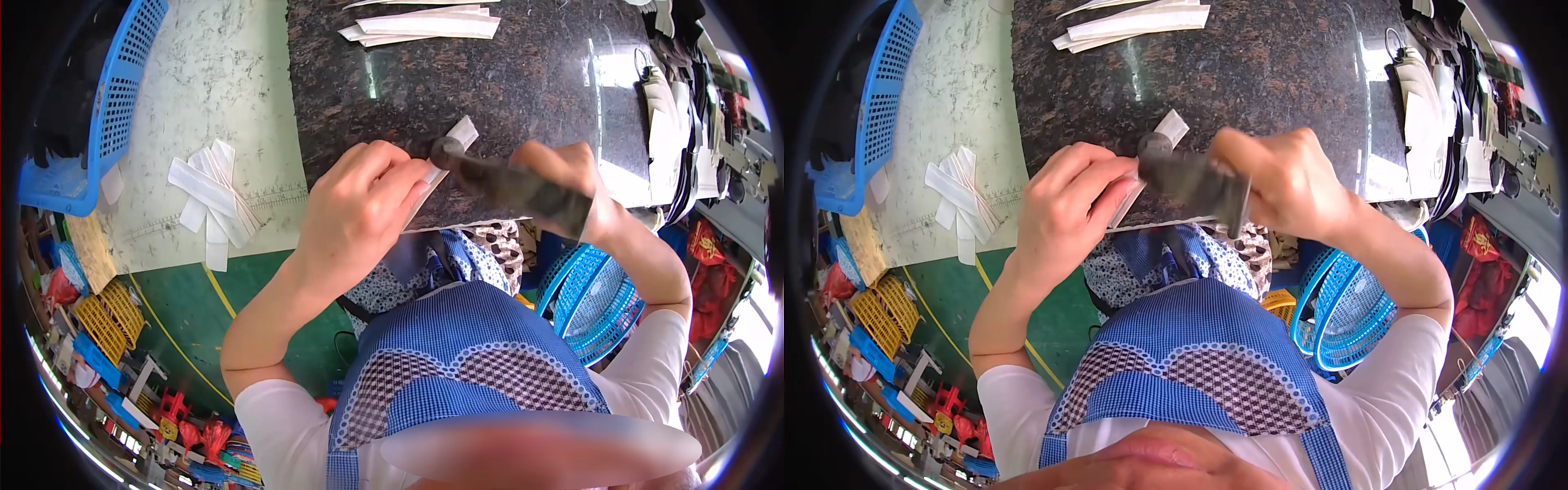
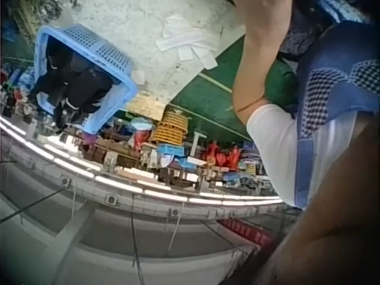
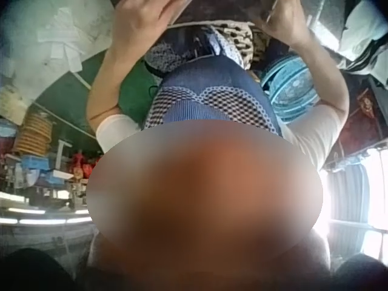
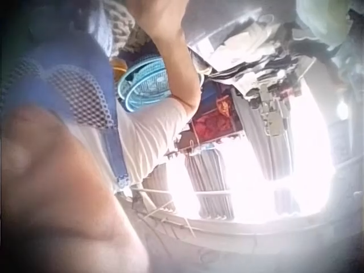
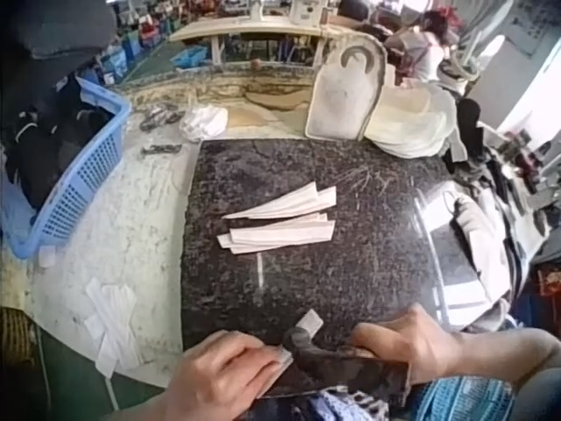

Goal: Hammering strips of material for shoe manufacturing on a workbench.

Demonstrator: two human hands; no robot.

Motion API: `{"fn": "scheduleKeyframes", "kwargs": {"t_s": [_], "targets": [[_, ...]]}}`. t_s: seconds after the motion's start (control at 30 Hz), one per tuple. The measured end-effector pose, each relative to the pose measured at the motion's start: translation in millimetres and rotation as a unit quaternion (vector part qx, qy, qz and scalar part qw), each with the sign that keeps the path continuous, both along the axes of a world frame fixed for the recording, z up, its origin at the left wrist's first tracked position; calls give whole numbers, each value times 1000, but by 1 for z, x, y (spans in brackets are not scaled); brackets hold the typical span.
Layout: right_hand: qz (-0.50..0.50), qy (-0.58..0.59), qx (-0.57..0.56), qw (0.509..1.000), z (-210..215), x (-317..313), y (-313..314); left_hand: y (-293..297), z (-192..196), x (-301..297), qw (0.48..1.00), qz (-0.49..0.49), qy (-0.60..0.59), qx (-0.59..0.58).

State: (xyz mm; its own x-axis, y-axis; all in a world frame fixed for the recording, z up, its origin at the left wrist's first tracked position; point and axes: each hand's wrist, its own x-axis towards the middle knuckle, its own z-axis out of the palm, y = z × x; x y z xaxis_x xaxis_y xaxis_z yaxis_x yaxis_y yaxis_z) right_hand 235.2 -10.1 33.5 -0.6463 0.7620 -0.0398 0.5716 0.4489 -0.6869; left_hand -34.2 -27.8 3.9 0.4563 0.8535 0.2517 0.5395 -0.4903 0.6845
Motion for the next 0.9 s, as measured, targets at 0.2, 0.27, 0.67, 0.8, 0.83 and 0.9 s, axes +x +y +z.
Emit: {"fn": "scheduleKeyframes", "kwargs": {"t_s": [0.2, 0.27, 0.67, 0.8, 0.83, 0.9], "targets": [[30, 21, 21, 999, 0, -8, 0, -4, -4, -7, 1000, 17, -17, 16], [16, 45, 8, 999, -6, -7, 2, -6, -4, -11, 999, 13, -31, -28], [14, 8, 36, 999, -4, -7, 3, -8, -13, -4, 998, 35, -22, 49], [7, -2, 41, 999, -9, -8, 2, -13, -3, -11, 995, 32, -60, -71], [-4, -13, 42, 999, -11, -7, 3, -13, -2, -10, 997, 28, -49, -50], [12, 101, -32, 994, -7, -11, 1, -14, -3, -11, 999, 28, -36, -29]]}}
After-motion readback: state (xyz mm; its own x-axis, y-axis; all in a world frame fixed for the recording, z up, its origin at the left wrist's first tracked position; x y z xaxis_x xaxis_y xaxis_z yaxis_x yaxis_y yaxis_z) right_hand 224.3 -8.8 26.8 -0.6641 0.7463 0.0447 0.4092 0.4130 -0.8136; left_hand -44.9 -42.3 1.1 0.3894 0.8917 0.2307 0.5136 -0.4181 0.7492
